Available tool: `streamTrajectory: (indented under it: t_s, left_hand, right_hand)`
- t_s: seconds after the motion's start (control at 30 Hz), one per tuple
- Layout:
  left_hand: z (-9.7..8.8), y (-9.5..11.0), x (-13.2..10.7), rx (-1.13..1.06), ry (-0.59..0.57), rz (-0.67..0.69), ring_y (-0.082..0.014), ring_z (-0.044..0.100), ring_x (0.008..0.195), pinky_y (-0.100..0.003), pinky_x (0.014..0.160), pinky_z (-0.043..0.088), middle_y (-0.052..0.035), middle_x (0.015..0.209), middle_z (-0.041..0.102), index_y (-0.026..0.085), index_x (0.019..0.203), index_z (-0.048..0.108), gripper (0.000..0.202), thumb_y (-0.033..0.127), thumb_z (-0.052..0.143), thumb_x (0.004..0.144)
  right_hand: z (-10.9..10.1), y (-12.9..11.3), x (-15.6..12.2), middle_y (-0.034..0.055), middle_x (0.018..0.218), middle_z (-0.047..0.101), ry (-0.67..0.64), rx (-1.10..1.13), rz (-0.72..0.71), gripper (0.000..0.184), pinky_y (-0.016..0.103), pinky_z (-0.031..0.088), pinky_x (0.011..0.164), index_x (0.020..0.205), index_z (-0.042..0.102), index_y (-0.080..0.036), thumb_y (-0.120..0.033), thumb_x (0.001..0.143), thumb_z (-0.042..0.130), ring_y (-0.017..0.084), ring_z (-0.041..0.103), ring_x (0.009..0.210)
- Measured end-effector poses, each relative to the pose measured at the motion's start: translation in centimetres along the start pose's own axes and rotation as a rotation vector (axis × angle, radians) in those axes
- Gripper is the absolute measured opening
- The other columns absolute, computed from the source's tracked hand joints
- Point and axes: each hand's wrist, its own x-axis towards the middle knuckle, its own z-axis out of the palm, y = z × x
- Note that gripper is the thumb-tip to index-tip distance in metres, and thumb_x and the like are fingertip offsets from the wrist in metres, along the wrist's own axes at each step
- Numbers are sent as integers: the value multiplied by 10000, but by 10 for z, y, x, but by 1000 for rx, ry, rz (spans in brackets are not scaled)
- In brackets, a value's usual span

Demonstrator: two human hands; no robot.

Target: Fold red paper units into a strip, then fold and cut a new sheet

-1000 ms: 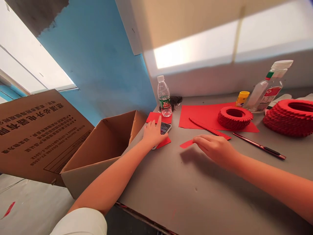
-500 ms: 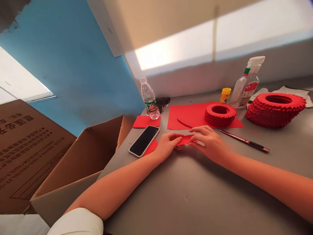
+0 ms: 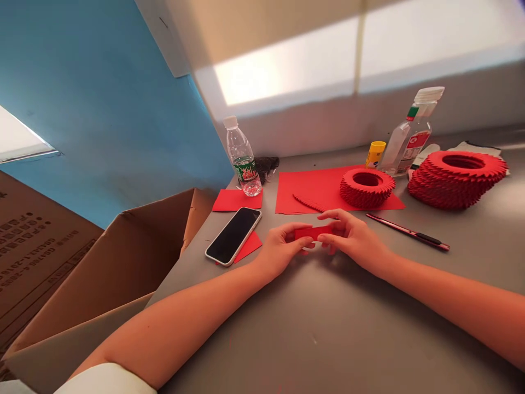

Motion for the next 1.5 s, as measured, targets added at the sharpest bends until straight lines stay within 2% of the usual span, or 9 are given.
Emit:
streamTrajectory:
  t_s: [0.07,0.13,0.23,0.43,0.67,1.0,1.2,1.33,1.5]
  left_hand:
    - [0,1,-1,-16,11,-1,-177,656,759,-271,658,525,-62,833,682,141,1032,613,342,236,680,710]
    - [0,2,-2,-12,4,-2,-179,655,764,-274,660,522,-70,868,683,139,1033,619,339,233,677,712]
    - [1,5,-3,18,-25,-13,-187,653,793,-272,670,520,-90,926,677,122,1026,630,317,226,659,728]
    - [2,6,-4,61,-29,-23,-193,654,796,-283,678,528,-80,902,682,130,954,658,258,261,655,732]
    - [2,4,-4,35,17,-23,-174,654,733,-253,630,521,-63,790,682,113,894,660,215,254,656,732]
    - [1,4,-5,71,-11,-13,-173,653,743,-248,630,519,-69,831,685,125,905,669,227,281,648,740]
    - [0,2,-6,114,16,-4,-153,654,670,-266,650,531,-36,766,690,185,1121,590,395,261,658,739]
    - [0,1,-6,88,9,-12,-160,656,717,-243,621,531,-62,866,689,164,1020,642,287,263,644,751]
    - [-1,1,-5,84,10,-42,-165,657,720,-243,605,533,-66,856,689,159,1031,635,304,272,645,749]
  right_hand:
    - [0,0,1,16,779,644,-19,53,18,415,284,499,589,1040,529,-197,-357,680,658,145,603,650]
    - [0,0,1,37,808,651,-12,90,29,327,282,503,609,926,589,-178,-371,673,660,155,611,691]
    - [0,0,1,19,707,639,39,71,44,237,268,489,592,757,608,-170,-384,671,659,134,593,610]
    - [1,-2,-2,-10,592,598,99,-44,-10,198,246,455,513,662,599,-190,-382,689,637,117,554,524]
    - [3,0,-2,12,712,647,2,93,15,271,274,512,598,819,623,-188,-398,655,675,146,604,651]
    - [3,4,0,12,624,640,17,107,129,224,276,518,563,716,630,-170,-379,651,677,130,588,546]
    - [4,6,1,1,634,641,-4,152,131,204,266,514,583,715,624,-175,-361,656,681,121,595,567]
    - [5,4,1,-1,645,635,-9,170,149,191,271,521,603,719,626,-172,-339,648,688,132,610,609]
    - [5,3,1,-7,630,624,-14,176,148,190,276,521,605,692,618,-176,-342,637,692,137,612,614]
